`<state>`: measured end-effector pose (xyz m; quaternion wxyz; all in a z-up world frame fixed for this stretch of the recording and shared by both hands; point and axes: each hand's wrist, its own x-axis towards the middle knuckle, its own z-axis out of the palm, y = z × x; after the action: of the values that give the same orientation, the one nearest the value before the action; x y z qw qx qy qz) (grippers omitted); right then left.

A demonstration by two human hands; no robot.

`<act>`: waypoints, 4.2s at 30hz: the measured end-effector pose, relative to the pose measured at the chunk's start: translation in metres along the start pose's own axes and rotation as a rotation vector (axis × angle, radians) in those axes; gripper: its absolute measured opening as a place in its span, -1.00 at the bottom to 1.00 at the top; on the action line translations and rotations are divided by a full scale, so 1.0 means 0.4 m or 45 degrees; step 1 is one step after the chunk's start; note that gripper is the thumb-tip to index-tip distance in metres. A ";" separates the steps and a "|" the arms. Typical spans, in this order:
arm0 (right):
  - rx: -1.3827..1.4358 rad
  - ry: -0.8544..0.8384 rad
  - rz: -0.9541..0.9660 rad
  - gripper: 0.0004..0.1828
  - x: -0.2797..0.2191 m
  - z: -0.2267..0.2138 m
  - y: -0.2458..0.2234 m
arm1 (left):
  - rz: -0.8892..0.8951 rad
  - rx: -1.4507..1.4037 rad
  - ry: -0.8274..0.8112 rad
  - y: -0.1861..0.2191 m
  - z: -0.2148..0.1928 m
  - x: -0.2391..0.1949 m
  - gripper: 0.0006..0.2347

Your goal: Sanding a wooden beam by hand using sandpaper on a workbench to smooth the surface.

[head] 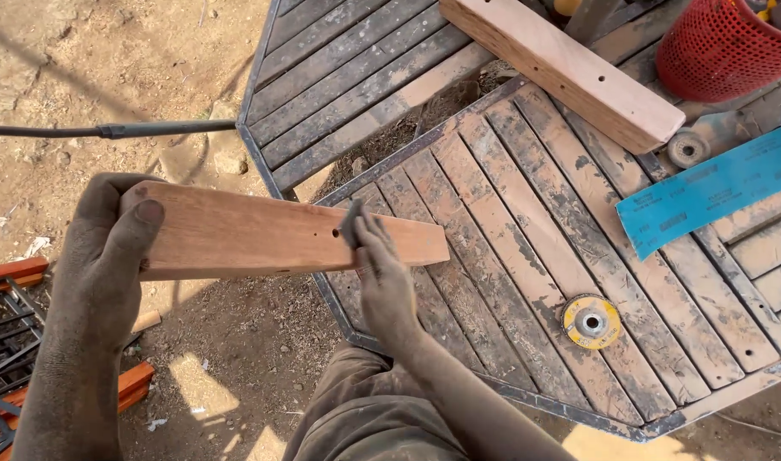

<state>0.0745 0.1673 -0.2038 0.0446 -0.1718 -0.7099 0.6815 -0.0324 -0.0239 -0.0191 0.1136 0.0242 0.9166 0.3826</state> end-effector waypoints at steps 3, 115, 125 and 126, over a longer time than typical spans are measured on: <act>0.069 -0.207 -0.782 -0.56 -0.086 0.027 -0.148 | 0.049 -0.094 -0.005 -0.015 0.003 0.018 -0.73; -0.362 0.456 0.353 -0.65 0.005 -0.340 0.166 | 0.871 0.281 -0.077 0.087 0.029 -0.079 -0.32; -0.292 0.176 0.187 -0.58 0.064 -0.141 0.177 | 0.244 -0.454 0.391 0.025 0.077 -0.023 -0.70; -0.205 0.162 0.065 -0.64 0.065 -0.126 0.190 | 0.230 -0.452 0.431 0.017 0.077 -0.019 -0.73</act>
<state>0.0790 0.2242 -0.2796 0.0584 -0.2356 -0.7536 0.6108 -0.0181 0.0013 -0.0339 -0.0736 0.0212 0.8351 0.5447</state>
